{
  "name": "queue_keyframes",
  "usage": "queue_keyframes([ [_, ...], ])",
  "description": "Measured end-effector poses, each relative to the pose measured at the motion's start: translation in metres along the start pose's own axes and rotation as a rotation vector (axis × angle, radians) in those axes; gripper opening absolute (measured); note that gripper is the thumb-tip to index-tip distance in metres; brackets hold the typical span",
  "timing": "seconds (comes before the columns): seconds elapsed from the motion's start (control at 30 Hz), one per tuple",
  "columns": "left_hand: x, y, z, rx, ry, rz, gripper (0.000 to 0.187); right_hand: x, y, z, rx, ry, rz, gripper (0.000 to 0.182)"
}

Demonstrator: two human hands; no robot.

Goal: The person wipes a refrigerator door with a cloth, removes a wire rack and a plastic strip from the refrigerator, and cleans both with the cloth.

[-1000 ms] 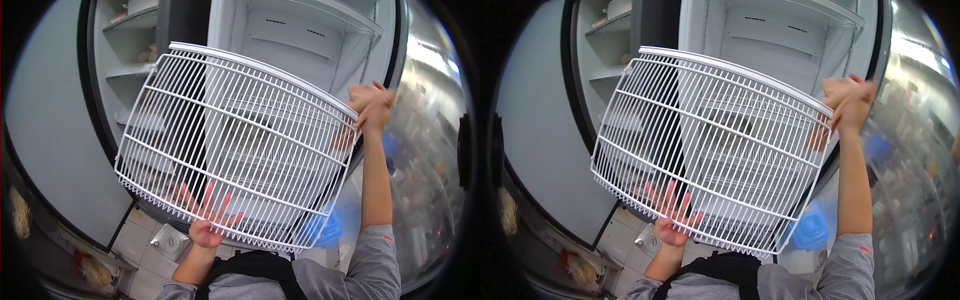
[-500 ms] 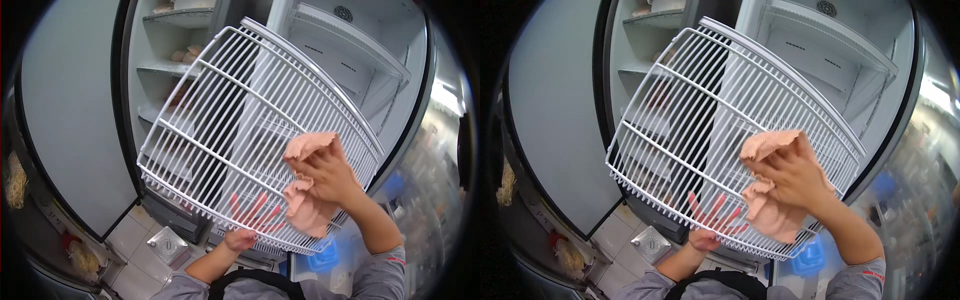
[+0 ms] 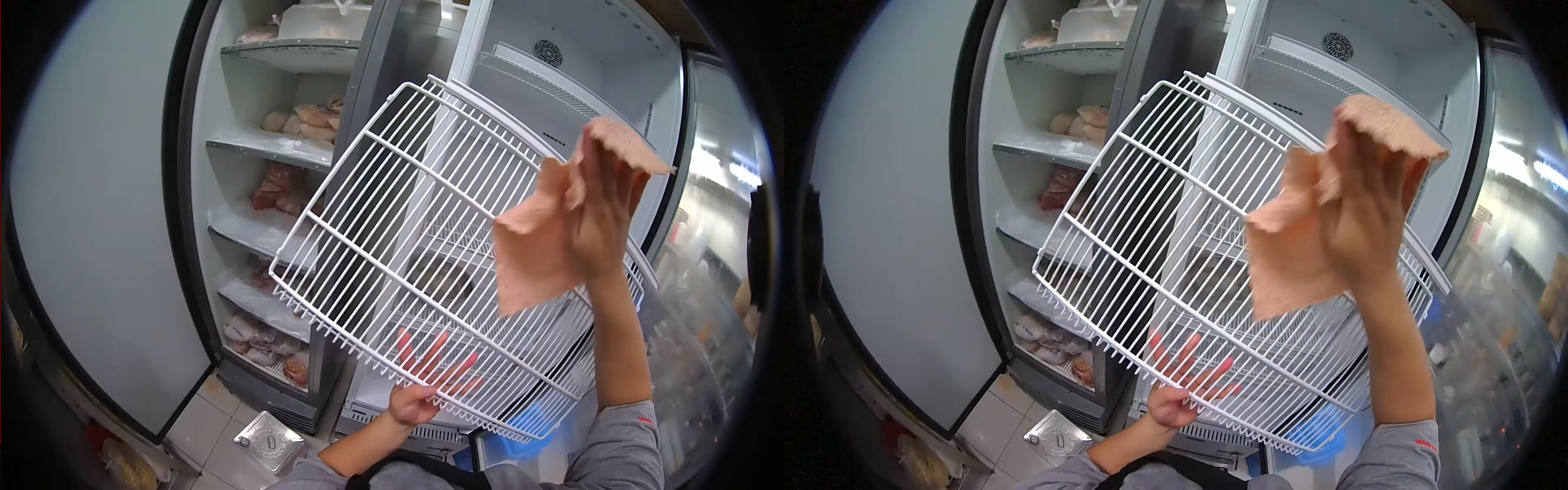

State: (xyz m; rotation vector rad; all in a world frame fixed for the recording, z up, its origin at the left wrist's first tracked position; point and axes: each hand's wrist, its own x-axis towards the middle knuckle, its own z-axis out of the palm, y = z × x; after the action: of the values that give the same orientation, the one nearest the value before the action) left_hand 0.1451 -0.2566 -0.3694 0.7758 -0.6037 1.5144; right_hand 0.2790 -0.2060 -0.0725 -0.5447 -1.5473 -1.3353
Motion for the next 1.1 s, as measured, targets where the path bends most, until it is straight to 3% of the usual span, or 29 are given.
queue_keyframes([
  [0.07, -0.002, -0.003, -0.008, -0.028, -0.025, -0.010, 0.097, 0.010, 0.018, 0.005, -0.123, -0.104, 0.024, 0.051],
  [0.13, -0.002, -0.006, -0.021, -0.069, -0.098, 0.000, 0.097, 0.017, 0.029, 0.018, 0.352, -0.365, 0.316, 0.042],
  [0.17, -0.002, -0.007, -0.026, -0.082, -0.101, -0.003, 0.097, 0.025, 0.031, 0.019, 0.339, -0.369, 0.313, 0.042],
  [0.23, -0.002, -0.008, -0.027, -0.096, -0.108, 0.034, 0.098, 0.043, 0.032, 0.011, 0.456, -0.642, 0.360, 0.034],
  [0.33, 0.002, -0.008, -0.029, -0.087, -0.120, 0.084, 0.092, 0.047, 0.051, 0.012, 0.606, -0.796, 0.303, 0.031],
  [0.53, 0.006, 0.038, -0.036, -0.207, -0.080, 0.261, 0.084, 0.024, 0.079, -0.012, 0.485, -1.010, 0.308, 0.029],
  [0.67, -0.005, 0.051, -0.034, -0.069, -0.179, 0.233, 0.082, -0.020, 0.104, -0.028, 0.424, -1.036, 0.385, 0.030],
  [0.7, -0.003, 0.054, -0.030, -0.068, -0.230, 0.228, 0.080, -0.034, 0.113, -0.031, 0.448, -0.963, 0.415, 0.030],
  [0.73, -0.009, 0.060, -0.029, -0.078, -0.148, 0.203, 0.076, -0.045, 0.118, -0.036, 0.466, -0.889, 0.443, 0.030],
  [0.8, -0.004, 0.075, -0.016, -0.007, -0.320, 0.178, 0.073, -0.060, 0.126, -0.047, 0.511, -0.879, 0.467, 0.029],
  [0.87, -0.026, 0.095, -0.021, 0.084, -0.221, 0.141, 0.069, -0.070, 0.125, -0.055, 0.523, -0.836, 0.447, 0.030],
  [0.93, -0.031, 0.104, -0.004, 0.106, -0.284, 0.187, 0.063, -0.077, 0.128, -0.056, 0.576, -0.900, 0.502, 0.032],
  [1.1, -0.060, 0.139, 0.020, 0.049, -0.345, 0.130, 0.064, -0.086, 0.133, -0.041, 0.794, -0.860, 0.407, 0.034],
])
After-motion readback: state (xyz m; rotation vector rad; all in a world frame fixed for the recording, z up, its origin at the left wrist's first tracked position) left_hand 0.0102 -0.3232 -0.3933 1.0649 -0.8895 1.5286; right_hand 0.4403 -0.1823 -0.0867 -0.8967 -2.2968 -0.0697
